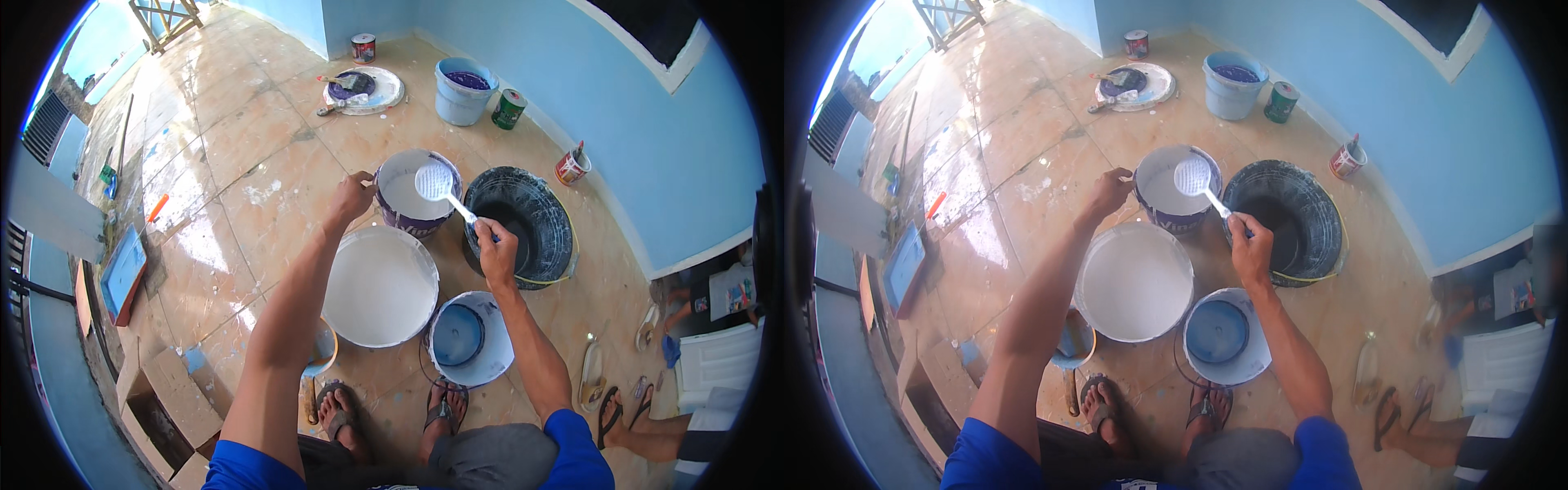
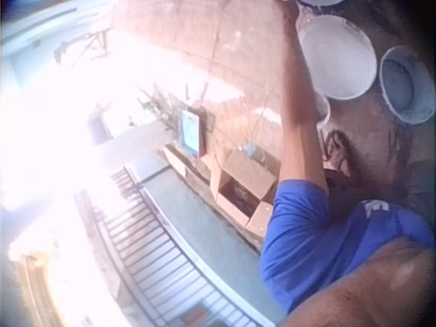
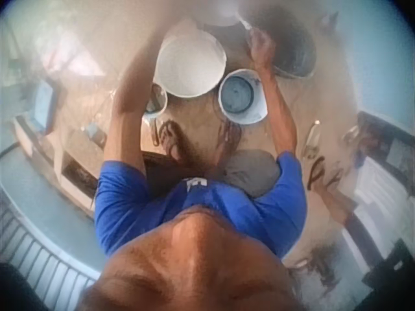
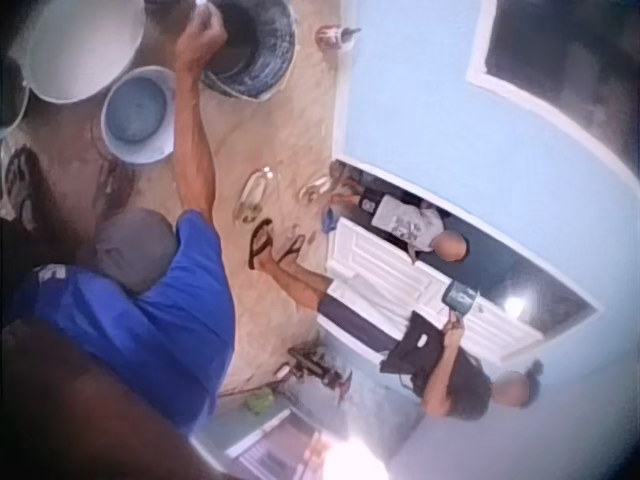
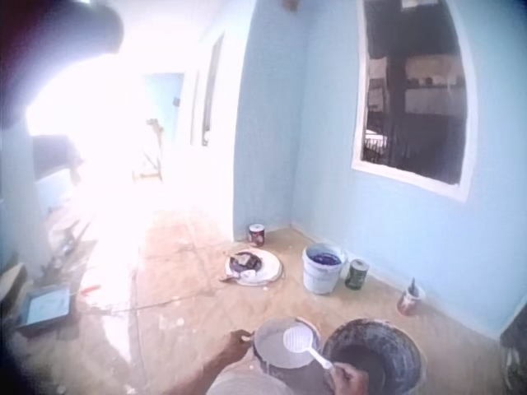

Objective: The person mixes white paint in a bucket using a plastic spoon, then transfers some into a larger bucket. They stir a dark liquid in a separate bucket with a stick and continue mixing the white paint. The person remains seated on the floor throughout the process.

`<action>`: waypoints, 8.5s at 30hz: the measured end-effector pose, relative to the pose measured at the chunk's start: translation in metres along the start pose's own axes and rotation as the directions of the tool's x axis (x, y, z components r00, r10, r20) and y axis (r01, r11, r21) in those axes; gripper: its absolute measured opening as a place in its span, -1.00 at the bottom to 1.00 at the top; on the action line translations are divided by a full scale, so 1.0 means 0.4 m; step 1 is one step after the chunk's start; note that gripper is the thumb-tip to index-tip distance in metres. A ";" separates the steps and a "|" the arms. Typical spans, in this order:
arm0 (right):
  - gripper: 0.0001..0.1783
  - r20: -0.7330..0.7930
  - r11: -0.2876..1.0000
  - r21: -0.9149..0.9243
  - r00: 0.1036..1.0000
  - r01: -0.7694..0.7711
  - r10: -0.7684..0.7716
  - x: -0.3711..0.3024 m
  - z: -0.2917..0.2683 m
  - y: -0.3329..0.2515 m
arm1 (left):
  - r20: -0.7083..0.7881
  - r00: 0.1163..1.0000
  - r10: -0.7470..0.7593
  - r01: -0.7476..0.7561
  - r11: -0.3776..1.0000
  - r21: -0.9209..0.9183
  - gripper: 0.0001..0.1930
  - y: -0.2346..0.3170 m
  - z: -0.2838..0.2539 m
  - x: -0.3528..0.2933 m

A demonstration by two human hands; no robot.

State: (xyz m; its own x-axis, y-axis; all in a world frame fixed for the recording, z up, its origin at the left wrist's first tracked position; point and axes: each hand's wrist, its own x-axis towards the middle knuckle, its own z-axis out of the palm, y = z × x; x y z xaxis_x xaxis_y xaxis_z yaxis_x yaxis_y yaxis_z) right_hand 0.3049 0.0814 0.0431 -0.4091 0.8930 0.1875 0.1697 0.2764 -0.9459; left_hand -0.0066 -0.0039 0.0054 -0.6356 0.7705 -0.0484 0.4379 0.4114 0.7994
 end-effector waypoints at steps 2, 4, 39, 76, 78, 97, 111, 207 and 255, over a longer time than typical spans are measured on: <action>-0.72 0.005 0.997 0.054 0.998 -0.059 0.058 -0.001 0.007 -0.001 | -0.007 1.000 -0.020 0.020 0.999 -0.035 -0.65 -0.017 0.000 0.008; -0.74 0.022 0.970 0.170 0.985 -0.175 0.174 -0.002 0.007 -0.008 | -0.013 0.999 -0.030 0.029 0.997 -0.071 -0.65 -0.027 0.005 0.017; -0.68 0.323 0.726 -0.170 0.659 -0.666 0.680 -0.457 -0.303 -0.116 | 0.215 0.946 -0.241 0.297 0.909 -0.291 -0.48 -0.016 0.007 0.015; -0.65 0.410 0.935 0.116 0.874 -0.335 0.262 0.195 0.003 -0.163 | 0.049 0.955 0.292 -0.296 0.948 0.113 -0.79 0.131 -0.057 -0.038; -0.58 0.373 0.789 0.305 0.830 -0.533 0.416 0.262 0.125 -0.140 | 0.066 0.943 0.325 -0.331 0.930 0.157 -0.78 0.137 -0.068 -0.043; -0.36 0.421 0.350 0.734 0.794 -0.583 0.439 0.255 0.269 -0.204 | 0.113 0.974 -0.198 0.117 0.857 0.502 -0.45 -0.024 -0.454 -0.702; -0.29 0.368 0.522 0.634 0.816 -0.570 0.445 0.207 0.255 -0.160 | -0.208 0.924 -0.321 0.353 0.925 0.141 -0.74 -0.073 -0.414 -0.856; -0.74 0.443 0.224 0.582 0.536 -0.782 0.718 0.461 0.225 -0.605 | 0.494 0.822 -0.281 0.159 0.948 0.276 -0.67 0.347 -0.306 -0.765; -0.68 0.111 0.461 0.538 0.601 -0.706 0.791 -0.477 -1.583 -1.801 | 0.868 0.485 -0.109 0.693 0.652 -0.306 -0.56 1.955 -0.216 -1.335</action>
State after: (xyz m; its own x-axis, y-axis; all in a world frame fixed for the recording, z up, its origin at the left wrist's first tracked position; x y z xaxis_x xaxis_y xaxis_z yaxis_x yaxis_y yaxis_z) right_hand 0.8283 -0.0632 0.8565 -0.2107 0.7163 -0.6652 -0.1149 -0.6939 -0.7108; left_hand 0.6204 -0.1354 0.7082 0.1957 0.7516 -0.6299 -0.3495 0.6536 0.6713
